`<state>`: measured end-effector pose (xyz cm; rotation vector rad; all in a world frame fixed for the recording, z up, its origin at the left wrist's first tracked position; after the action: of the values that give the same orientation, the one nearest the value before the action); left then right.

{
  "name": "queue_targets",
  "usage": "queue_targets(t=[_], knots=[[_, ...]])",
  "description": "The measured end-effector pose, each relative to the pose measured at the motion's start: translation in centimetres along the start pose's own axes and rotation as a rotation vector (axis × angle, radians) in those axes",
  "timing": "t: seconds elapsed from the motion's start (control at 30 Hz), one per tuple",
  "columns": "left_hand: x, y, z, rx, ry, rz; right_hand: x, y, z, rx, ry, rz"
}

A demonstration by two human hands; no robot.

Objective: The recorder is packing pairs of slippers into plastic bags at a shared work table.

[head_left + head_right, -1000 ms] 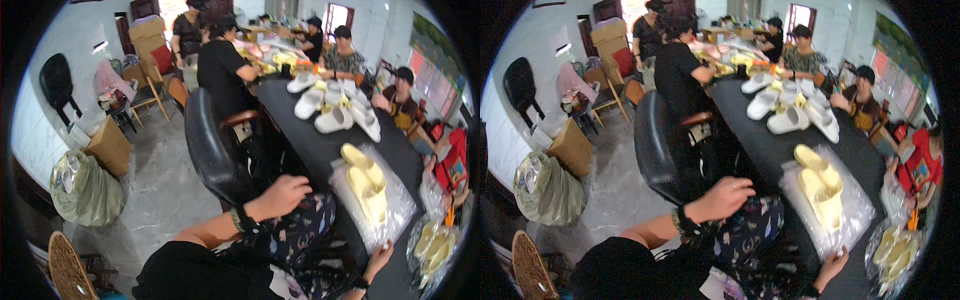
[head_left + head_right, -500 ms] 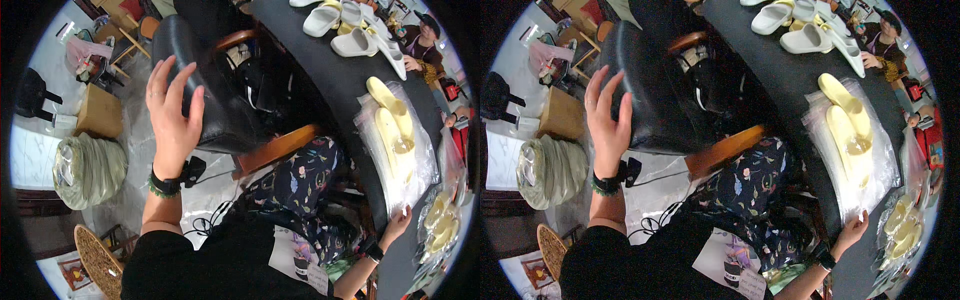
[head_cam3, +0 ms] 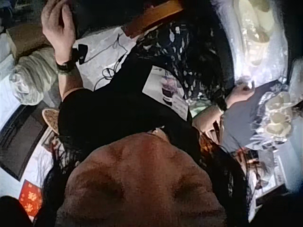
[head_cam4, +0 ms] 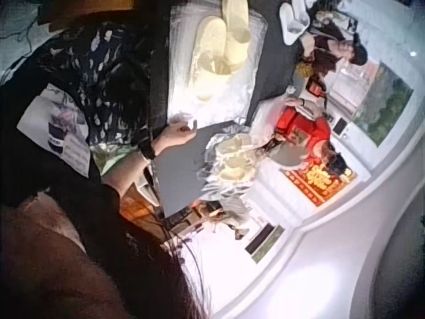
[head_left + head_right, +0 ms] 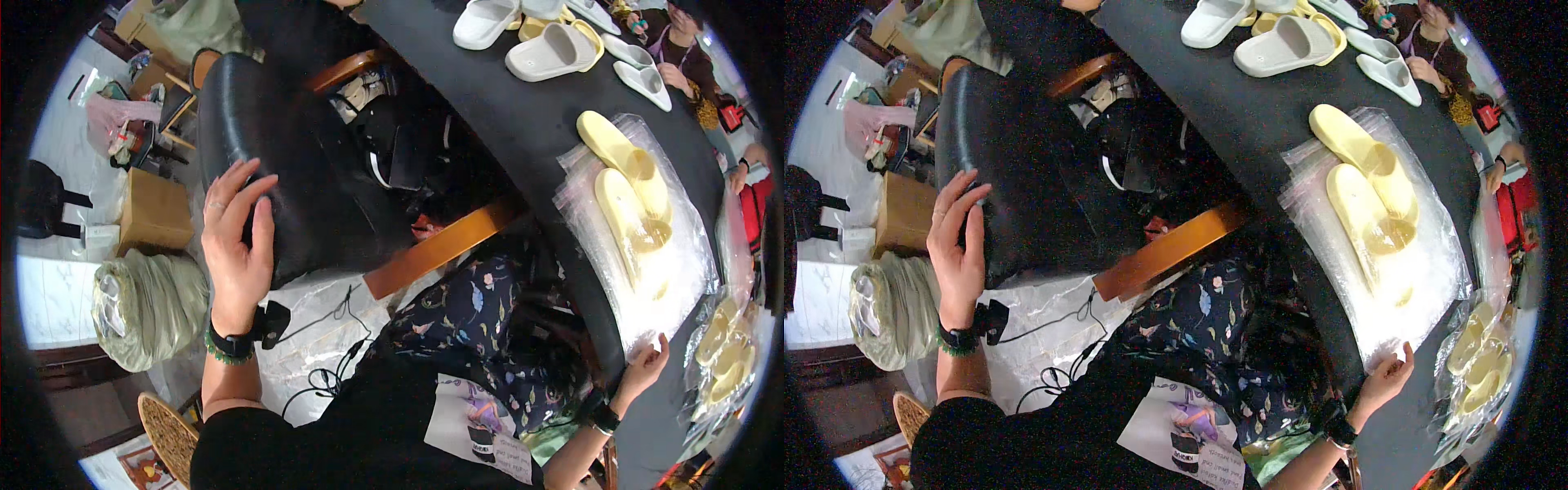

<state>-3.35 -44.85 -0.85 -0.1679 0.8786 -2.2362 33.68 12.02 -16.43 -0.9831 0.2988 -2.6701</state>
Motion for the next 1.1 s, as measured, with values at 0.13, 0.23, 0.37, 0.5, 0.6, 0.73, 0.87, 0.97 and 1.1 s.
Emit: queue_targets(t=[0.13,0.23,0.37,0.5,0.6,0.73,0.87,0.97,1.1], knots=[[-0.8,-0.2,-0.8,0.061,-0.004,-0.013,1.2,1.0,1.1,-0.018,-0.014,-0.003],[-3.4,-0.5,-1.1,0.136,-0.339,-0.092,1.5,1.8,0.2,0.052,-0.156,-0.132],[-11.2,-2.1,-2.9,0.100,-0.050,-0.342,3.9,1.6,-0.8,0.030,-0.130,-0.071],[-19.7,-4.2,-8.1,0.122,0.300,-0.528,4.4,1.0,0.4,-0.065,-0.158,0.035],[-26.6,-5.4,-11.0,0.100,0.548,-0.699,3.0,1.1,0.6,0.016,-0.131,-0.085],[-35.6,-3.9,-12.2,0.184,0.705,-1.017,2.0,2.3,0.1,-0.129,-0.313,0.091],[-43.1,0.1,-12.5,0.333,0.881,-1.345,2.5,6.9,8.3,-0.284,-0.395,0.157],[-48.0,3.3,-12.4,0.475,0.974,-1.505,-3.9,12.4,16.2,-0.520,-0.368,0.077],[-52.9,7.6,-13.8,0.645,0.994,-1.658,-23.7,23.5,16.6,-0.827,-0.273,-0.571]])
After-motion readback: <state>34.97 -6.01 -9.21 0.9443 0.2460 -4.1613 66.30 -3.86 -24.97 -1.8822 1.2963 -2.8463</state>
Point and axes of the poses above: each hand's wrist, its own y-axis away from the middle knuckle, its own z-axis out of the back of the hand, x = y × z, the point moved 7 cm from there along -y, towards the middle knuckle, and after that the axes turned 15 degrees about -z, right-handed, at the moved point
